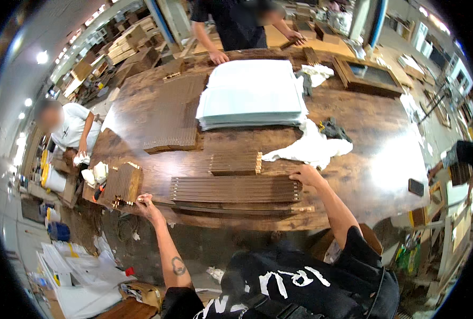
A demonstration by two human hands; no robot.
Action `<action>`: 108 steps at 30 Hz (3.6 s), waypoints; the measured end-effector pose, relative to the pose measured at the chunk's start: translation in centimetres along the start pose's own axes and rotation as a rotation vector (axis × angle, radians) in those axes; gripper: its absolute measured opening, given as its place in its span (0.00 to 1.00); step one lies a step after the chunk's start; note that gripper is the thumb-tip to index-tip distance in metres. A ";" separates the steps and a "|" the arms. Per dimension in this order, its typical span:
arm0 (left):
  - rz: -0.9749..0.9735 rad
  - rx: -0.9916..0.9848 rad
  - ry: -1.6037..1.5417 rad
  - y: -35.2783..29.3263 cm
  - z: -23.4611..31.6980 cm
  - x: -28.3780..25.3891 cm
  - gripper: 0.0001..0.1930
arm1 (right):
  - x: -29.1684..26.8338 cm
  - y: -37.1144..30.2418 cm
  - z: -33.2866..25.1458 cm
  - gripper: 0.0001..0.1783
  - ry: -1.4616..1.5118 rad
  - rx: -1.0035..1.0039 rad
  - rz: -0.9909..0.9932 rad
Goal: The person assembles wooden frame components on a large workbench in a workshop. They pick up individual wooden slats and frame pieces, align them, and stack them into organized piles. The person also wipes the wooden surfaces with a white cloth and discards used cloths into a nearby bin.
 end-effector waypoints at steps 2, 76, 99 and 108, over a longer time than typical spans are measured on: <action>-0.001 0.001 0.005 -0.2 0.2 -0.5 0.09 | 0.2 0.1 1.1 0.18 0.080 0.020 -0.024; -0.165 -0.259 -0.138 1.7 -9.3 2.5 0.49 | 1.5 -12.3 -45.8 0.47 -0.627 -0.634 -0.234; -0.011 -0.186 -0.267 1.9 -2.2 0.6 0.50 | 1.9 -12.2 -46.1 0.41 -0.684 -0.577 -0.347; 0.012 -0.374 -0.294 1.8 -4.4 0.5 0.49 | 1.6 -11.7 -45.5 0.47 -0.612 -0.692 -0.272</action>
Point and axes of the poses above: each hand's wrist, its own y-axis towards the middle knuckle, its own x-axis out of the palm, z = x × y, the point moved 10 cm from there along y, towards the middle knuckle, and after that the axes turned 10 degrees about x, right-handed, at the moved point
